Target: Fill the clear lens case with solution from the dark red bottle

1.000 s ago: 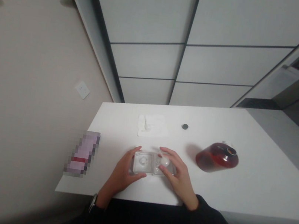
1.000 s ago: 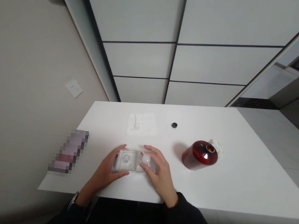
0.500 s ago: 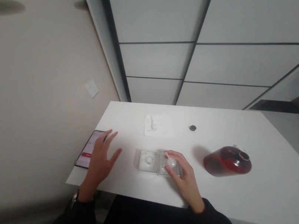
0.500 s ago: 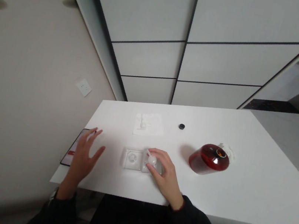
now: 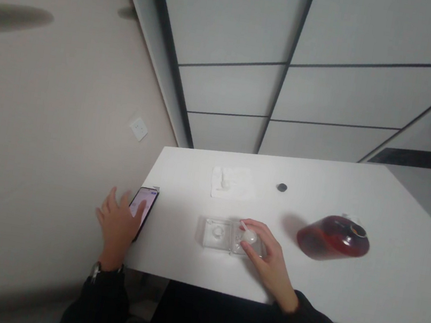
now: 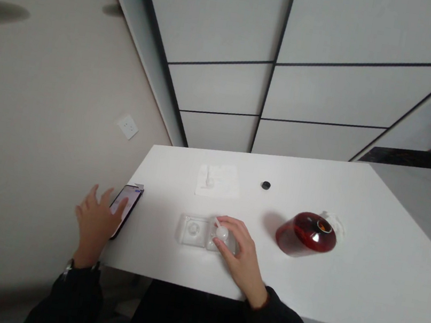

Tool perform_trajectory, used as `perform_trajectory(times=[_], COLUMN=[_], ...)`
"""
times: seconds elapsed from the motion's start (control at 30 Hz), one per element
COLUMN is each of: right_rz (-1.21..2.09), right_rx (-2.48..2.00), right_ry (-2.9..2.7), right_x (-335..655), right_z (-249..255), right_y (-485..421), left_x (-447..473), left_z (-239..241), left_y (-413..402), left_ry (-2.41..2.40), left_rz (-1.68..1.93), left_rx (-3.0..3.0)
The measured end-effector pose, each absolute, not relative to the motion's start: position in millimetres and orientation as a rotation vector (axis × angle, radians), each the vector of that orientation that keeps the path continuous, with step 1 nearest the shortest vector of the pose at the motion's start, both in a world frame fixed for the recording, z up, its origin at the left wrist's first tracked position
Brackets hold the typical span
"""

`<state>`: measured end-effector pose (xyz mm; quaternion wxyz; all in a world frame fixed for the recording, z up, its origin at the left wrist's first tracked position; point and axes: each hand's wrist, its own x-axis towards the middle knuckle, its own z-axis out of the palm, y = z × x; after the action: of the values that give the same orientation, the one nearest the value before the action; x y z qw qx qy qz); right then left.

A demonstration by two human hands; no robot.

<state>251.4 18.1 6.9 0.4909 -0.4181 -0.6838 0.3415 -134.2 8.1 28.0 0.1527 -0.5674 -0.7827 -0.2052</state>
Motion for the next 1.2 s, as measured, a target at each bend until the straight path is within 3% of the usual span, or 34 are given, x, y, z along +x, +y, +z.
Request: perform_trajectory(times=[0.17,0.33,0.5,0.77,1.2], right_rz=[0.836,0.864,0.943,0.974,0.974], right_rx=[-0.996,-1.018,-1.036,-0.995,-0.943], right_ry=[-1.651,-1.617,-1.505,-1.478,-1.475], right_x=[251.4,252.1,251.6,249.9,249.7], right_z=[6.5,2.5,-4.4,-3.4,-2.0], right_y=[18.4,17.5,16.6,18.3,21.3], left_x=[-112.2,-26.9,41.7,56.7,39.4], left_z=[37.1,58.8,83.6,83.0,82.3], left_y=[16.9,6.6,-9.8,-4.4,7.7], left_ry=[-2.153,-1.869,-1.575,-1.536,-1.569], left_rz=[-0.703,-1.183,-1.153,-1.363,-1.404], left_rx=[-1.831,-2.479,-2.870,-2.791,-2.626])
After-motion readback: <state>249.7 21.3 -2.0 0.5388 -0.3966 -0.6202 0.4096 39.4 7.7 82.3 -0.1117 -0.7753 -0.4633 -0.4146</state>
